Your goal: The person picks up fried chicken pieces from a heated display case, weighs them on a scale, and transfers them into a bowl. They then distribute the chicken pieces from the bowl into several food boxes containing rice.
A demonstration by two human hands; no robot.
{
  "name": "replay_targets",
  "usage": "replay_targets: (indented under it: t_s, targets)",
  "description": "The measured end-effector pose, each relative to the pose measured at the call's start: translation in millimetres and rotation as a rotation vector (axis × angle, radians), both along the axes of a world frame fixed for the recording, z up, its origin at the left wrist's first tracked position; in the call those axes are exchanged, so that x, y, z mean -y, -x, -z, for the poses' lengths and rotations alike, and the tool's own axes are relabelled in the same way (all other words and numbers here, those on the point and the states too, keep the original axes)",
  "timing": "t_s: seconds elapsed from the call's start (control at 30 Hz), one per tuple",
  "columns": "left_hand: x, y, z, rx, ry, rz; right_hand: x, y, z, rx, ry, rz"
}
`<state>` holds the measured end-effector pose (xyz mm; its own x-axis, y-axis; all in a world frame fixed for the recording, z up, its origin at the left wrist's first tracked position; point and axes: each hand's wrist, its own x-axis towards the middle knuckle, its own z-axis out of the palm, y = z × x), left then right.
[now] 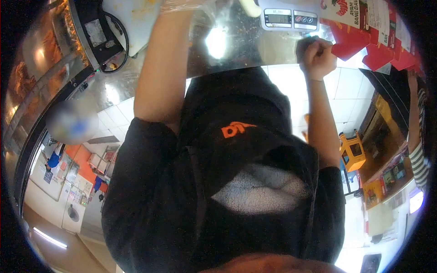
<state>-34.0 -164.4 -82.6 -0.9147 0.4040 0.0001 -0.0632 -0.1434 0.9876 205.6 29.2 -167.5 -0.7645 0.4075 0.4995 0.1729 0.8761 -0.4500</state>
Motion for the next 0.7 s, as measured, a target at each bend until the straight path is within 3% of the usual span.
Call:
replay_targets:
  t_s: [0.03, 0.07, 0.13, 0.17, 0.23, 0.27, 0.33, 0.4, 0.47, 0.53, 0.6, 0.7]
  targets:
    - [3.1, 4.8, 7.2, 0.005, 0.185, -0.106, -2.1, 0.1, 3.8, 0.001, 0.006, 0.032]
    - [3.0, 7.6, 11.6, -0.008, 0.174, -0.104, -0.4, -0.1, 5.8, 0.003, 0.014, 0.065]
    - [-4.2, 6.3, 12.0, -0.013, 0.414, -0.113, 5.9, -2.3, 5.4, -0.012, 0.111, 0.126]
    - [-6.3, 4.4, 6.8, -0.038, 0.391, -0.108, 7.2, -1.6, 2.3, 0.114, 0.137, 0.212]
    - [-13.3, 0.5, -3.8, -0.553, 1.101, 0.208, 11.1, 2.5, -9.7, 0.245, 0.136, 0.314]
    - [-12.2, 0.5, 10.8, -0.597, 1.072, 0.197, 10.6, 0.4, -10.6, 0.187, 0.076, 0.256]
    - [-9.4, 11.6, 55.8, -0.497, 0.835, 0.371, 15.4, -10.5, -14.0, 0.184, 0.283, 0.276]
    - [-8.5, 7.0, 36.9, -0.374, 0.93, 0.274, 24.4, -33.3, -28.5, 0.13, 0.328, 0.273]
    - [11.5, 9.8, 45.9, -0.562, 0.817, 0.175, 29.8, -68.9, -41.2, 0.046, 0.359, 0.258]
    - [35.8, 13.4, 28.1, -0.449, 0.993, 0.306, 34.6, -120.5, -49.0, 0.083, 0.43, 0.33]
    - [51.9, -4.2, -16.6, -0.351, 0.986, 0.449, 37.2, -187.8, -38.5, 0.097, 0.504, 0.452]
    - [59.2, -49.6, -47.0, -0.384, 0.945, 0.529, 42.5, -300.7, -20.1, 0.066, 0.624, 0.675]
